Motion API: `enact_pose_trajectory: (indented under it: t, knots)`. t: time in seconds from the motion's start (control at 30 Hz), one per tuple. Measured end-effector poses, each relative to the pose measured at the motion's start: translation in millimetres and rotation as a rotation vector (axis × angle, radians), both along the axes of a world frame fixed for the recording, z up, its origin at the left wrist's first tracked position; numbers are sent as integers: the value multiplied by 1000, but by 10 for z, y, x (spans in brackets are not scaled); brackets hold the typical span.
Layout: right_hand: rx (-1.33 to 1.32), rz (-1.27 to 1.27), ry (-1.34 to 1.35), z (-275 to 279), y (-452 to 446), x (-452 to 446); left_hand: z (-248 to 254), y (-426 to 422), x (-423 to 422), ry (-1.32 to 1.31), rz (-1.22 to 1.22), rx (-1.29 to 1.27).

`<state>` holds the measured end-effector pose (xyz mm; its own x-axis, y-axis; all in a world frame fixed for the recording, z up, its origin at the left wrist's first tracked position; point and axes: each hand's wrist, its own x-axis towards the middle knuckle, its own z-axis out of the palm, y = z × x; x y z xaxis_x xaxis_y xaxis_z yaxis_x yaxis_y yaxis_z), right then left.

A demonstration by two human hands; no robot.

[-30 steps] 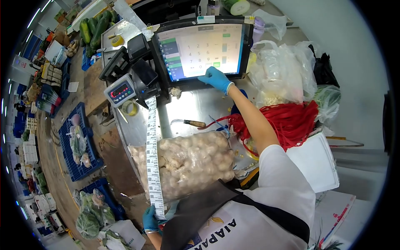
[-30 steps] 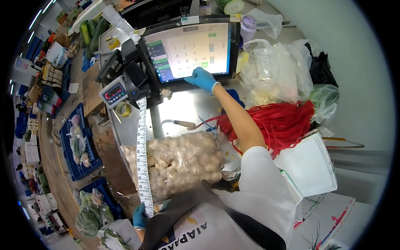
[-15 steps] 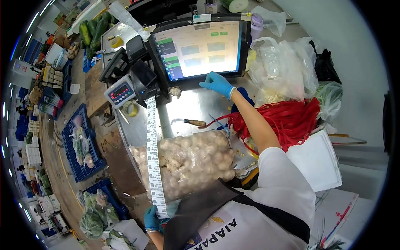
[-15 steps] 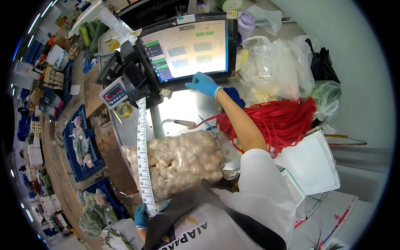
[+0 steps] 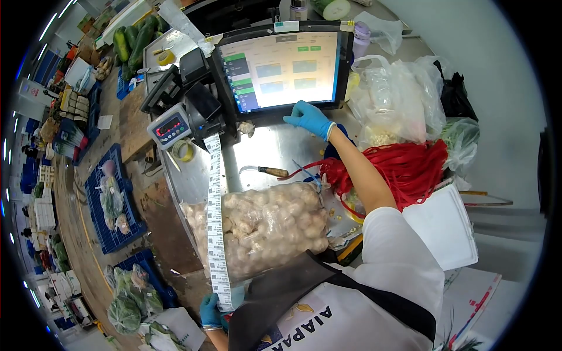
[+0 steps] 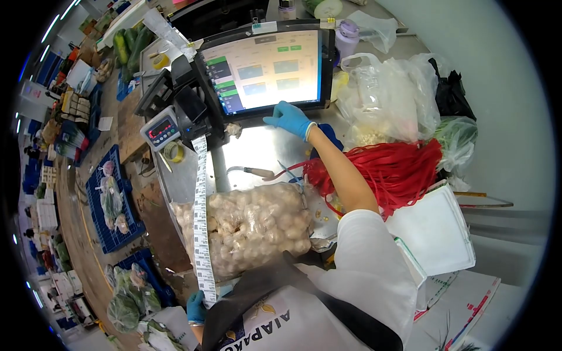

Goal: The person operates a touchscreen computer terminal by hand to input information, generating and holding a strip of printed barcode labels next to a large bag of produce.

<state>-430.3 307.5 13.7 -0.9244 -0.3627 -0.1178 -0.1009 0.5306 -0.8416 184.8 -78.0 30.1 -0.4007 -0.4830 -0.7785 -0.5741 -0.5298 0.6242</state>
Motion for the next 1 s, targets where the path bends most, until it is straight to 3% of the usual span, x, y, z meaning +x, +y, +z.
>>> enact_pose_trajectory:
  t: [0.33, 0.53, 1.0]
  knots:
    - [-51, 13, -3, 135, -104, -141, -52, 41, 147, -60, 64, -12]
    - [45, 34, 223, 275, -155, -331, -126, -1, 185, -64, 46, -16]
    - [44, 80, 159, 350, -212, -440, -4, 68, 86, -82, 16, -40]
